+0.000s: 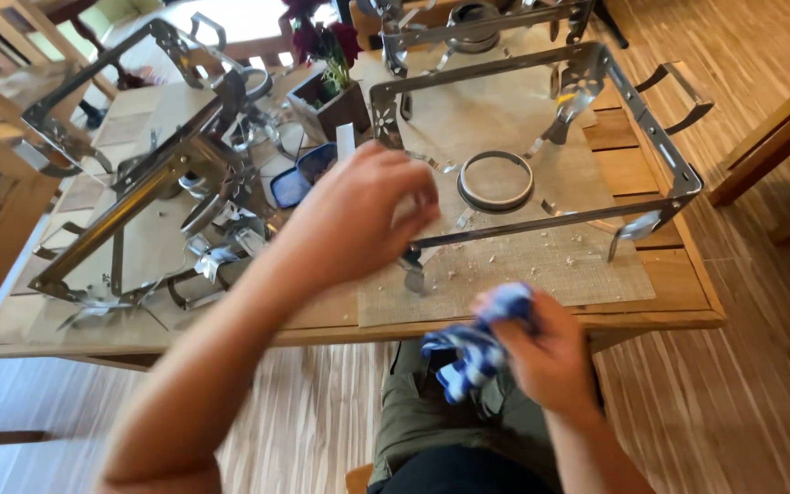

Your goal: Cleaning and wiping down metal catering frames using a cloth.

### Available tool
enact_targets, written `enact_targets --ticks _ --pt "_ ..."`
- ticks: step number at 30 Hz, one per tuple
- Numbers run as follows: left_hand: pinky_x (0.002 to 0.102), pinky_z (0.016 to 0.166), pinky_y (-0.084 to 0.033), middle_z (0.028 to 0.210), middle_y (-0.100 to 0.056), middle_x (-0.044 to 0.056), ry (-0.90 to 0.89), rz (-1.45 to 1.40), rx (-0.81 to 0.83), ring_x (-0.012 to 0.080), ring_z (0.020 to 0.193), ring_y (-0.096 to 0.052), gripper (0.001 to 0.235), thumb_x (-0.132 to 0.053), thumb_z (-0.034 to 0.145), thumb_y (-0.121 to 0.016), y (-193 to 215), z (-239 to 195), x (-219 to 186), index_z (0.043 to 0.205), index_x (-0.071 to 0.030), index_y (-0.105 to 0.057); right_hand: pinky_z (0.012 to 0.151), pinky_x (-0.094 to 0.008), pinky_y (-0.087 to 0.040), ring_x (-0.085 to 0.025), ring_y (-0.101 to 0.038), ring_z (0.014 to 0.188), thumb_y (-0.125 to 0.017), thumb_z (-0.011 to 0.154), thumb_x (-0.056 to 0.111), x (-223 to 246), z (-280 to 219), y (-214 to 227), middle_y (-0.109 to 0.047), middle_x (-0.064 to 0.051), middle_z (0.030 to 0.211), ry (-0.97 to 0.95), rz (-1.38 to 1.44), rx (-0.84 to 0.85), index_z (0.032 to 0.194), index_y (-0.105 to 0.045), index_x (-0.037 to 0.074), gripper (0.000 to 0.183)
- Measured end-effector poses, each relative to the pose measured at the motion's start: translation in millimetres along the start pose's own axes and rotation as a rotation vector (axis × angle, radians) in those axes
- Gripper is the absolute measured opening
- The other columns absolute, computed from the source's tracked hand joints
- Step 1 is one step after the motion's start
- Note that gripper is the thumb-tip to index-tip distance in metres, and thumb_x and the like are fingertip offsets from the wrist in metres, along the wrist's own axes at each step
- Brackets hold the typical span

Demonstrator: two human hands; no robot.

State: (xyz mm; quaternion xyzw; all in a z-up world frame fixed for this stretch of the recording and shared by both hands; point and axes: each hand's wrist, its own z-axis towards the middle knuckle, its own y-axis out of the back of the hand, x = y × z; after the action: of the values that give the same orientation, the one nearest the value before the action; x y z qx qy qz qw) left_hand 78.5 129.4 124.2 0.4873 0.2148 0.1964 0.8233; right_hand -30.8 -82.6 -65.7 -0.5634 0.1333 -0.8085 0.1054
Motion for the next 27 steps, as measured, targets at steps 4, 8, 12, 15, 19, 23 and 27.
enact_targets --ticks 4,8,12,15,19,23,27 --pt "0.038 0.083 -0.056 0.091 -0.072 0.006 0.11 -0.314 0.049 0.0241 0.091 -0.069 0.013 -0.024 0.092 -0.073 -29.9 -52.3 -55.8 0.093 -0.011 -0.071 0.095 -0.032 -0.055 -0.017 -0.068 0.1 -0.064 0.093 -0.001 23.5 -24.7 30.8 -0.068 -0.008 0.105 0.041 0.066 0.068 0.11 -0.066 0.0 0.017" --pt "0.037 0.07 -0.053 0.091 -0.069 0.012 0.164 -0.745 0.034 0.0287 0.081 -0.067 0.031 -0.026 0.086 -0.078 -111.5 -79.6 -85.0 0.104 -0.003 -0.067 0.086 -0.025 -0.048 -0.012 -0.061 0.095 -0.07 0.09 -0.001 23.4 -26.0 37.2 -0.066 -0.005 0.105 0.046 -0.213 -0.023 0.108 -0.065 0.003 0.018" --pt "0.031 0.065 -0.052 0.079 -0.064 0.009 0.499 -0.871 -0.069 0.021 0.069 -0.062 0.018 -0.021 0.099 -0.071 -172.0 -101.2 -74.8 0.104 -0.004 -0.065 0.077 -0.022 -0.046 -0.006 -0.056 0.085 -0.075 0.086 0.005 6.4 -13.7 58.7 -0.063 0.003 0.091 -0.142 -0.388 -0.152 0.107 -0.068 0.008 0.022" --pt "0.031 0.059 -0.044 0.073 -0.058 0.008 0.78 -1.308 0.003 0.0161 0.065 -0.056 0.023 -0.025 0.103 -0.063 -184.1 -101.3 -65.8 0.106 -0.002 -0.059 0.072 -0.023 -0.048 -0.007 -0.059 0.079 -0.077 0.089 0.008 -3.4 -9.8 88.1 -0.064 0.005 0.081 -0.353 -0.225 -0.156 0.093 -0.066 0.006 0.011" --pt "0.032 0.066 -0.053 0.079 -0.065 0.008 0.661 -0.998 -0.031 0.019 0.072 -0.061 0.019 -0.024 0.104 -0.063 -180.3 -78.1 -77.0 0.107 -0.004 -0.062 0.07 -0.023 -0.043 -0.006 -0.054 0.078 -0.078 0.089 0.008 21.4 -0.8 88.8 -0.061 0.006 0.079 -0.363 -0.327 -0.133 0.089 -0.068 0.005 0.011" --pt "0.044 0.075 -0.051 0.097 -0.064 0.02 0.135 -0.612 -0.285 0.0393 0.089 -0.063 0.038 -0.019 0.087 -0.076 -190.7 -62.0 -98.1 0.112 0.0 -0.056 0.071 -0.022 -0.045 -0.005 -0.057 0.079 -0.081 0.084 0.008 38.2 -1.4 85.8 -0.063 0.005 0.079 -0.318 -0.428 0.012 0.087 -0.07 0.006 0.012" --pt "0.044 0.077 -0.054 0.096 -0.068 0.019 0.273 -0.745 -0.078 0.0406 0.09 -0.067 0.024 -0.016 0.095 -0.072 -211.5 -74.7 -98.3 0.112 -0.002 -0.062 0.07 -0.023 -0.046 -0.006 -0.059 0.078 -0.083 0.079 0.004 52.7 -5.9 101.2 -0.065 0.003 0.079 -0.195 -0.511 0.033 0.088 -0.071 0.004 0.015"
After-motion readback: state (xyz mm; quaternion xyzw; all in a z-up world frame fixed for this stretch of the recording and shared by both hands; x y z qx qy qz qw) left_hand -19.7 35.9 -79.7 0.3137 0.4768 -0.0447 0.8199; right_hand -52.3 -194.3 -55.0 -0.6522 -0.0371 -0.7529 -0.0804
